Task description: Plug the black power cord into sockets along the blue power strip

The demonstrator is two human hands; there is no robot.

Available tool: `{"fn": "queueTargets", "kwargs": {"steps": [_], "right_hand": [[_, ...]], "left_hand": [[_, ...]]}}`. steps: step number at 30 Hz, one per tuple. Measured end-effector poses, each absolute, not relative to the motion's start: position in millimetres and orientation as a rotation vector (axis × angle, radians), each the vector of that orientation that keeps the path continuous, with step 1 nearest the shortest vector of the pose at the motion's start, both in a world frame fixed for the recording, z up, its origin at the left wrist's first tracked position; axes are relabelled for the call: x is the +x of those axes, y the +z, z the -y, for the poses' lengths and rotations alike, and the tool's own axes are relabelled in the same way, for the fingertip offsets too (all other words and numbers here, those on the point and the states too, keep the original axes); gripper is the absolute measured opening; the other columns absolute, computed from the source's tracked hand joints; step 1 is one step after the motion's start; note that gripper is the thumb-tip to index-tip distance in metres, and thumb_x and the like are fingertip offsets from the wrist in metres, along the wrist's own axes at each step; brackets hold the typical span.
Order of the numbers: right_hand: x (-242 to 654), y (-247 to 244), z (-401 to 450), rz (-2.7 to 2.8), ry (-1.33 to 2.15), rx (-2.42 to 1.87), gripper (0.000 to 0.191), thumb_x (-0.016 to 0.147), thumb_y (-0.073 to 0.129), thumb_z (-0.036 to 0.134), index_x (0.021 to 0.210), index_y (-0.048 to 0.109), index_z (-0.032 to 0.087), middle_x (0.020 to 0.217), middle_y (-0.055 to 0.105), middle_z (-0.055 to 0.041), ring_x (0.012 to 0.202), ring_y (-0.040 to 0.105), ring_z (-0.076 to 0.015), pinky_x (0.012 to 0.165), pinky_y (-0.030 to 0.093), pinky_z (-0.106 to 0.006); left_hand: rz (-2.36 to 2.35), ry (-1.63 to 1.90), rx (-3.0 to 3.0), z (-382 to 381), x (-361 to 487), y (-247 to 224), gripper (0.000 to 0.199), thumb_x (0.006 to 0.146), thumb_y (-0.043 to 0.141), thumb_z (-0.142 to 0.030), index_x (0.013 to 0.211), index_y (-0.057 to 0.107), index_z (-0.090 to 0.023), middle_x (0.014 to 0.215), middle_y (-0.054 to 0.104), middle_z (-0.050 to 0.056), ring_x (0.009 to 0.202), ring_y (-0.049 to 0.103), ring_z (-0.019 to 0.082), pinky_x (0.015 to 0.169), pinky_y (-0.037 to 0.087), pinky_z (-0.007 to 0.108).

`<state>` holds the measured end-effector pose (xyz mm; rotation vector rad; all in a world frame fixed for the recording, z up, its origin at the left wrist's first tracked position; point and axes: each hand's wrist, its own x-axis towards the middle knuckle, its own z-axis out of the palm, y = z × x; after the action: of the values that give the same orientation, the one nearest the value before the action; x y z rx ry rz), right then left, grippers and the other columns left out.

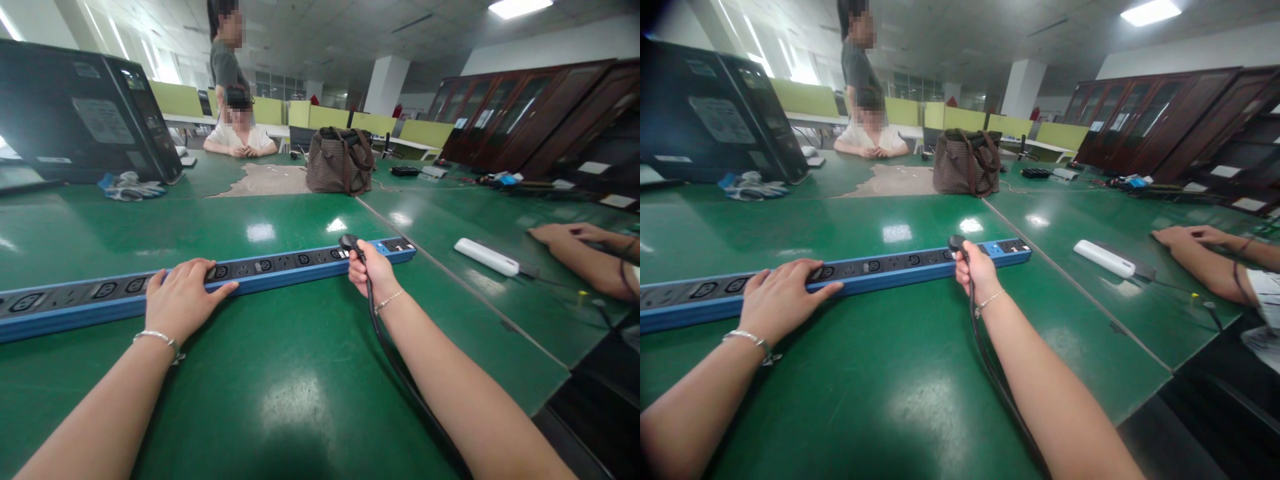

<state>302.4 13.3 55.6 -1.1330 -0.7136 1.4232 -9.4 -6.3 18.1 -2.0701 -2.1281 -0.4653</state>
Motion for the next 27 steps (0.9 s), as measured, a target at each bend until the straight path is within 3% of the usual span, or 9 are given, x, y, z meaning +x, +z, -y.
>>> {"fn": "queueTargets", "kwargs": {"steps": [7, 27], "right_hand": [[263.6, 42.7, -20.4, 0.647, 1.488, -1.235, 0.037, 0.093, 0.037, 0.032, 0.059, 0.045, 0.018, 0.032, 0.030, 0.0092, 0.026, 0.024, -0.0033, 0.028, 0.018, -0.014], [258.7, 44.3, -29.1, 0.793, 1.389, -1.546, 0.034, 0.088, 0.041, 0.033, 0.057, 0.045, 0.018, 0.032, 0.032, 0.0087, 0.025, 0.027, -0.0038, 0.029, 0.018, -0.015]], "left_hand": [[2.121, -0.506, -2.085, 5.7, -9.2, 17.7, 0.059, 0.080, 0.040, -0.063, 0.119, 0.053, -0.022, 0.124, 0.059, 0.013, 0.120, 0.049, 0.030, 0.105, 0.025, 0.051], [2.072, -0.547, -2.084, 5.7, -9.8, 15.4, 0.061, 0.079, 0.041, -0.065, 0.118, 0.054, -0.020, 0.121, 0.060, 0.013, 0.117, 0.051, 0.031, 0.103, 0.028, 0.053]]}}
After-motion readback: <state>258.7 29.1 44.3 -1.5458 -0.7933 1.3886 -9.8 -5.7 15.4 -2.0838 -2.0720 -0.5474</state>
